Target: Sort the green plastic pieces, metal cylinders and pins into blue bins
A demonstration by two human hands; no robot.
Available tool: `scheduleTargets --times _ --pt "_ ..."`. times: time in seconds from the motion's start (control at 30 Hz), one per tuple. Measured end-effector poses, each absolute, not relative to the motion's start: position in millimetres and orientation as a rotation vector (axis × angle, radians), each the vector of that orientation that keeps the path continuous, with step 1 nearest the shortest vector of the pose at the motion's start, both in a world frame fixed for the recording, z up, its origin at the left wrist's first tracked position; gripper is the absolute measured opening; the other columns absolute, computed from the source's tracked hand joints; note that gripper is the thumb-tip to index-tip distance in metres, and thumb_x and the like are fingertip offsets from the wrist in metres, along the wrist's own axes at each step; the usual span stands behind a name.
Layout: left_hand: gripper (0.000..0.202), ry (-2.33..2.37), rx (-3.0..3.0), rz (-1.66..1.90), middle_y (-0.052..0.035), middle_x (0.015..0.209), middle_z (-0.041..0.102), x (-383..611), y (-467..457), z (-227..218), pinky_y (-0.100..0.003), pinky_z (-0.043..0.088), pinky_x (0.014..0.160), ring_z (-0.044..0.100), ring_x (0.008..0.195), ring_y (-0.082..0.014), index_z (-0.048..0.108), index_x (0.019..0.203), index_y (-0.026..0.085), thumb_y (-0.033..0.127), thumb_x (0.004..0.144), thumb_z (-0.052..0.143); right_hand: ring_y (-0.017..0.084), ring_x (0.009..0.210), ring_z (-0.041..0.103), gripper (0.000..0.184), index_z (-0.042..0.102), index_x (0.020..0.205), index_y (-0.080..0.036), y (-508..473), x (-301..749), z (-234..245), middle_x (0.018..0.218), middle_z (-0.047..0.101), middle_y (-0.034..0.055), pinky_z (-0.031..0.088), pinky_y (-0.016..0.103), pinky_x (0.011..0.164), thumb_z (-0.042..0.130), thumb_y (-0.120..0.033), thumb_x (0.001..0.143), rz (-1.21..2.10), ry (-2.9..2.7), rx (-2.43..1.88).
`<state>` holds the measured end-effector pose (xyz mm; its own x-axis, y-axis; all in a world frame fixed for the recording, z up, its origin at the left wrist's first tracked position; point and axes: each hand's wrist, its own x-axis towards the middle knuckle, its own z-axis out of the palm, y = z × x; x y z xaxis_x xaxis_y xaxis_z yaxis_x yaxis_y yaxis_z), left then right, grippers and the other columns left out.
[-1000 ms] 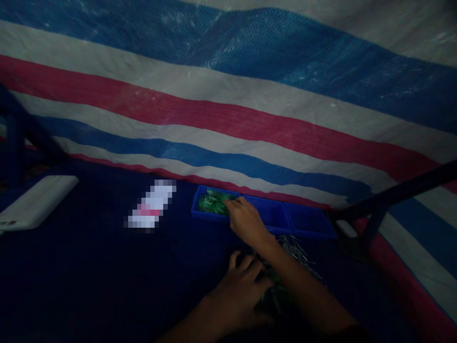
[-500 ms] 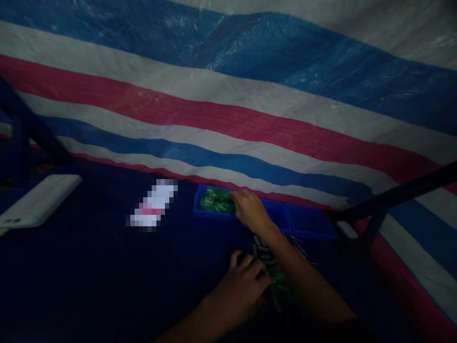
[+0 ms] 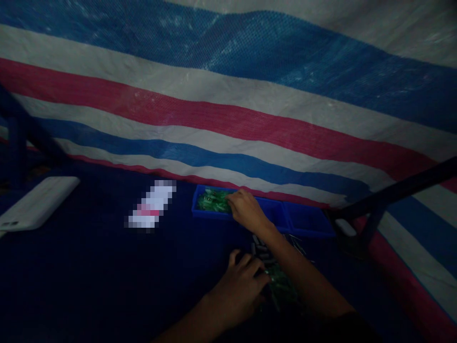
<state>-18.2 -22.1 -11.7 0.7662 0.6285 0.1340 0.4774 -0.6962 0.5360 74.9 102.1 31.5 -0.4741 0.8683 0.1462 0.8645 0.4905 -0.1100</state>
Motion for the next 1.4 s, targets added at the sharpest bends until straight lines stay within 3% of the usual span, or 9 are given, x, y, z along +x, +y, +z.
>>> scheduleTargets --times 0.3,0.47,0.63,0.77,0.93,1.07,1.23,1.33,1.4 --pt "0.029 0.86 2.466 0.413 -0.0049 0.108 0.054 -17 -24 -12 -0.05 0.031 0.094 0.048 0.104 -0.0235 0.052 0.109 0.022 0.019 0.08 0.054 0.021 0.099 0.044 0.026 0.063 0.102 -0.023 102 68 30 0.1 0.058 0.0095 0.035 0.034 0.084 0.042 -0.022 0.087 -0.02 -2.544 -1.712" --pt "0.04 0.846 2.327 0.418 -0.0072 0.113 0.054 -21 -16 -14 -0.038 0.04 0.087 0.051 0.103 -0.0221 0.051 0.114 0.022 0.007 0.076 0.051 0.023 0.101 0.045 0.025 0.063 0.099 -0.017 101 56 31 0.102 0.057 0.0128 0.035 0.035 0.084 0.044 -0.014 0.083 -0.079 -2.561 -1.738" --pt "0.024 0.814 1.942 0.62 -0.0014 0.083 0.064 -31 5 -1 -0.024 0.045 0.069 0.059 0.075 -0.0133 0.06 0.098 0.018 0.009 0.078 0.051 0.021 0.099 0.047 0.028 0.057 0.11 -0.016 82 73 27 0.102 0.059 0.0104 0.038 0.034 0.085 0.043 -0.024 0.087 0.078 -2.315 -1.529" --pt "0.008 1.052 1.609 1.099 -0.0016 0.079 0.063 -41 22 7 -0.025 0.044 0.07 0.058 0.074 -0.0136 0.063 0.08 0.016 0.02 0.077 0.056 0.019 0.091 0.052 0.028 0.059 0.105 -0.017 42 107 22 0.095 0.062 0.0079 0.039 0.034 0.083 0.04 -0.029 0.088 0.305 -1.894 -1.468" --pt "0.009 1.161 1.283 1.41 0.0002 0.072 0.06 -43 25 5 -0.023 0.045 0.066 0.057 0.07 -0.0129 0.057 0.076 0.016 0.024 0.075 0.059 0.013 0.049 0.049 0.039 0.055 0.107 -0.019 -10 115 6 0.052 0.053 -0.0039 0.036 0.023 0.049 0.042 -0.048 0.085 0.952 -1.289 -1.509" --pt "0.005 1.016 1.516 1.47 -0.0004 0.072 0.059 -33 11 2 -0.022 0.045 0.061 0.057 0.068 -0.0118 0.056 0.074 0.016 0.019 0.078 0.055 0.013 0.053 0.054 0.046 0.055 0.106 -0.017 -21 100 -4 0.058 0.059 -0.0004 0.038 0.023 0.052 0.039 -0.055 0.084 1.387 -0.98 -1.182" --pt "0.009 0.751 2.049 1.369 -0.001 0.075 0.062 -25 -5 1 -0.03 0.043 0.076 0.057 0.074 -0.0133 0.058 0.08 0.019 0.011 0.077 0.056 0.01 0.061 0.053 0.027 0.056 0.072 -0.019 -16 105 -11 0.067 0.057 -0.0025 0.041 0.022 0.057 0.058 -0.046 0.075 1.311 -0.796 -1.124" --pt "0.008 0.911 2.036 1.305 -0.0034 0.082 0.061 -25 -3 1 -0.033 0.042 0.078 0.056 0.082 -0.0167 0.059 0.083 0.019 0.016 0.078 0.054 0.009 0.061 0.052 0.02 0.051 0.079 -0.021 -17 114 -11 0.067 0.056 -0.0054 0.04 0.02 0.057 0.066 -0.033 0.071 1.175 -0.843 -1.184" --pt "0.01 1.074 1.861 1.235 -0.0043 0.085 0.061 -27 3 0 -0.032 0.042 0.076 0.055 0.084 -0.0175 0.059 0.086 0.019 0.022 0.081 0.05 0.01 0.062 0.054 0.03 0.048 0.097 -0.024 -19 116 -9 0.074 0.059 -0.0042 0.042 0.021 0.056 0.064 -0.032 0.072 1.12 -0.82 -1.214"
